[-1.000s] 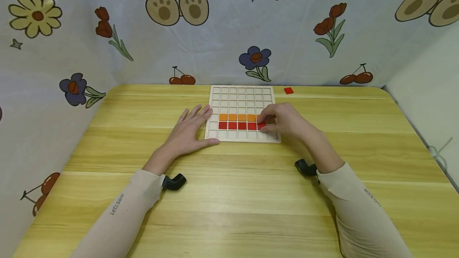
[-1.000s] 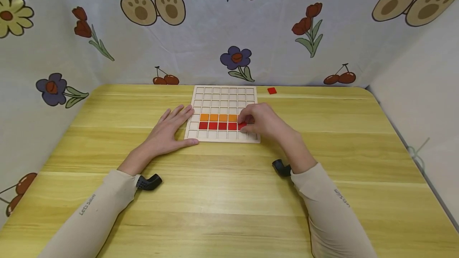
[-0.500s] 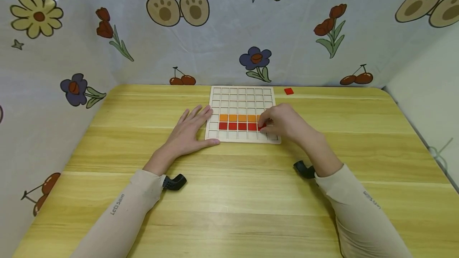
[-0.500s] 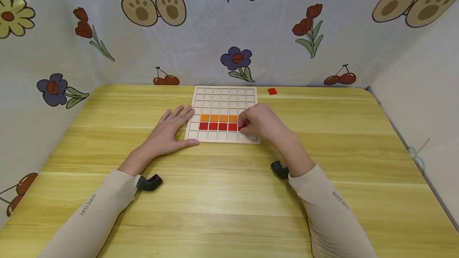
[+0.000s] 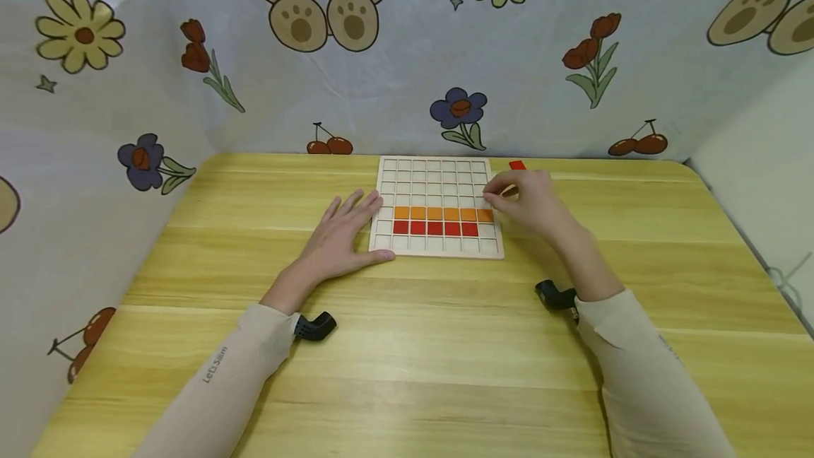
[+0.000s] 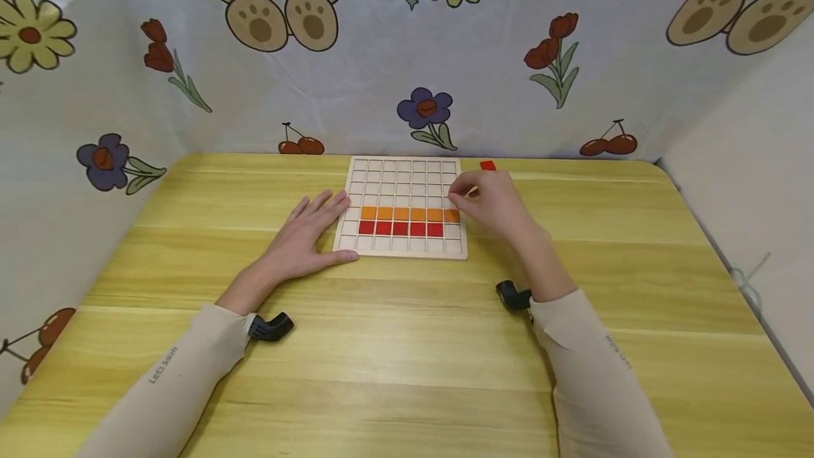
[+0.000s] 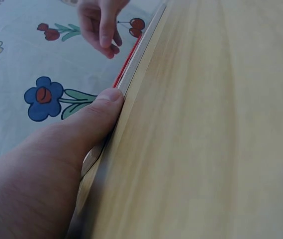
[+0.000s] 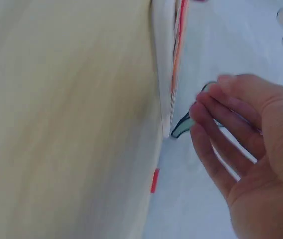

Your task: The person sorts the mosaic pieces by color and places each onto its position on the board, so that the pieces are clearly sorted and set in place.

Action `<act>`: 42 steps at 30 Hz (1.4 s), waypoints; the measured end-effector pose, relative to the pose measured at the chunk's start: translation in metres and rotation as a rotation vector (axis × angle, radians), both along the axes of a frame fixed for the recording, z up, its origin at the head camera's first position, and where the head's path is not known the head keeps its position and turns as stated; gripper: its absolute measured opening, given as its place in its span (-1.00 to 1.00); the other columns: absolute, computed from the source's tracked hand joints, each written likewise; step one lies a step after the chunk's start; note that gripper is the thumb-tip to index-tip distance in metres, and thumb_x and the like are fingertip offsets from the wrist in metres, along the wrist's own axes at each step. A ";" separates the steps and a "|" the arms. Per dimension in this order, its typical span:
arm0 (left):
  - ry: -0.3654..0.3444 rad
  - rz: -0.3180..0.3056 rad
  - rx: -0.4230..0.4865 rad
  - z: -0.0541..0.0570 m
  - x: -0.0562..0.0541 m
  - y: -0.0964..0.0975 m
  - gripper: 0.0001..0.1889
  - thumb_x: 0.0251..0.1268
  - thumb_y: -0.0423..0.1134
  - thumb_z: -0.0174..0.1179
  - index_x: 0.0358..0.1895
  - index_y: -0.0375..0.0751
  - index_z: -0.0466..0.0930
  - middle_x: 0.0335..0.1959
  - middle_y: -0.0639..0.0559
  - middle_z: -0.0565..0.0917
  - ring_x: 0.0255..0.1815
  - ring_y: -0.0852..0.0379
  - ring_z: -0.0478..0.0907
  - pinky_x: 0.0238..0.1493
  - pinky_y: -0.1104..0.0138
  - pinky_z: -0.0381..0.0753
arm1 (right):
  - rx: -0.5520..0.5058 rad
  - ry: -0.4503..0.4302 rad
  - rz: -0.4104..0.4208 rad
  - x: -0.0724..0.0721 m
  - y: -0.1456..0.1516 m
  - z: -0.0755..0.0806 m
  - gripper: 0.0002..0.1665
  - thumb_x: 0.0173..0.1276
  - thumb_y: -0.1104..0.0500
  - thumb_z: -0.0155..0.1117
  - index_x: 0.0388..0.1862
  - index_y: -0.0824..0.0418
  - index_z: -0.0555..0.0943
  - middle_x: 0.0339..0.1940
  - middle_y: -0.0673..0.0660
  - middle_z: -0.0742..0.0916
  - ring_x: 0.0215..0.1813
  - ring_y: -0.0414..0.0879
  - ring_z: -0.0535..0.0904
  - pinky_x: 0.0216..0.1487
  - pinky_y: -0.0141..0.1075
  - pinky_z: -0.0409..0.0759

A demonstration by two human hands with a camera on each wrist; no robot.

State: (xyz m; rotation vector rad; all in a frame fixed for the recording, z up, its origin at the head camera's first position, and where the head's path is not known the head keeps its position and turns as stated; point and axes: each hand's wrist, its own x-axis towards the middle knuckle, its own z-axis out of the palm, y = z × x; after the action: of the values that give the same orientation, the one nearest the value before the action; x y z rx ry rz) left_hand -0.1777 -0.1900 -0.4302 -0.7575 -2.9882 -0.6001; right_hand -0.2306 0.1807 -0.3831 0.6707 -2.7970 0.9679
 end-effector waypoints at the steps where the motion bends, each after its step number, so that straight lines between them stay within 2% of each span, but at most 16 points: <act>1: -0.002 0.000 0.001 -0.001 0.000 0.000 0.13 0.25 0.49 0.26 0.73 -0.01 0.04 0.76 0.09 0.04 0.79 -0.05 -0.15 0.77 -0.08 -0.31 | -0.020 0.008 -0.030 -0.003 0.004 -0.002 -0.91 0.42 0.28 0.45 -0.16 0.27 0.81 -0.19 0.18 0.85 -0.08 0.07 0.76 0.04 0.04 0.79; 5: -0.003 -0.007 0.001 -0.003 0.000 0.002 0.13 0.25 0.50 0.26 0.73 -0.02 0.03 0.77 0.09 0.04 0.79 -0.06 -0.16 0.76 -0.09 -0.31 | -0.081 0.038 -0.128 -0.012 0.019 -0.009 -0.82 0.43 0.31 0.41 -0.05 0.35 0.78 -0.05 0.30 0.82 0.04 0.20 0.74 0.12 0.13 0.76; 8: -0.002 -0.010 -0.002 -0.004 0.000 0.003 0.14 0.25 0.51 0.24 0.73 -0.02 0.03 0.77 0.09 0.04 0.79 -0.06 -0.16 0.76 -0.09 -0.31 | -0.108 0.043 -0.170 -0.017 0.027 -0.011 -0.75 0.44 0.31 0.40 0.04 0.38 0.75 0.01 0.36 0.80 0.13 0.24 0.70 0.20 0.16 0.72; 12: -0.004 -0.011 -0.006 -0.004 0.000 0.005 0.13 0.25 0.52 0.24 0.74 -0.01 0.03 0.77 0.10 0.04 0.79 -0.05 -0.17 0.77 -0.08 -0.32 | -0.110 0.004 -0.222 -0.021 0.038 -0.009 -0.69 0.46 0.28 0.39 0.12 0.37 0.72 0.11 0.39 0.75 0.24 0.26 0.63 0.31 0.19 0.65; 17: -0.005 -0.016 -0.006 -0.005 0.000 0.007 0.14 0.25 0.53 0.22 0.74 -0.01 0.02 0.77 0.11 0.03 0.80 -0.04 -0.17 0.77 -0.07 -0.33 | -0.092 -0.060 -0.277 -0.027 0.050 -0.007 -0.65 0.51 0.27 0.32 0.22 0.33 0.69 0.23 0.42 0.69 0.32 0.35 0.60 0.34 0.23 0.62; 22: 0.000 -0.009 -0.009 -0.007 0.001 0.008 0.14 0.24 0.54 0.22 0.74 0.00 0.03 0.77 0.11 0.03 0.79 -0.04 -0.17 0.77 -0.07 -0.32 | -0.043 -0.080 -0.277 -0.040 0.057 -0.008 -0.61 0.54 0.29 0.27 0.29 0.29 0.68 0.32 0.39 0.69 0.37 0.36 0.60 0.33 0.24 0.61; 28: -0.002 -0.013 -0.005 -0.004 0.002 0.009 0.14 0.25 0.54 0.22 0.74 0.00 0.01 0.77 0.11 0.02 0.80 -0.04 -0.17 0.77 -0.07 -0.33 | 0.039 -0.114 -0.233 -0.050 0.062 -0.010 -0.59 0.51 0.30 0.32 0.30 0.27 0.67 0.40 0.39 0.64 0.47 0.36 0.49 0.48 0.27 0.45; 34: 0.009 -0.008 -0.010 0.000 0.001 0.007 0.14 0.25 0.52 0.23 0.74 -0.02 0.02 0.77 0.10 0.03 0.79 -0.07 -0.15 0.76 -0.10 -0.29 | 0.061 -0.069 -0.152 -0.052 0.063 -0.017 -0.61 0.48 0.35 0.34 0.25 0.32 0.68 0.31 0.40 0.68 0.35 0.32 0.55 0.44 0.22 0.46; 42: -0.008 0.004 -0.024 0.001 -0.001 0.001 0.14 0.25 0.50 0.25 0.74 -0.03 0.03 0.77 0.10 0.03 0.79 -0.04 -0.16 0.77 -0.07 -0.31 | 0.047 -0.060 -0.136 -0.048 0.053 -0.022 -0.64 0.46 0.37 0.37 0.21 0.35 0.68 0.19 0.37 0.74 0.21 0.28 0.64 0.35 0.20 0.58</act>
State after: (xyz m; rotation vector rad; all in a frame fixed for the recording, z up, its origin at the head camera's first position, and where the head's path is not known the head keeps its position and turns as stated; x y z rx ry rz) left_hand -0.1782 -0.1886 -0.4293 -0.7516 -3.0087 -0.5689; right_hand -0.2785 0.2341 -0.4053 0.4567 -2.8818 0.9142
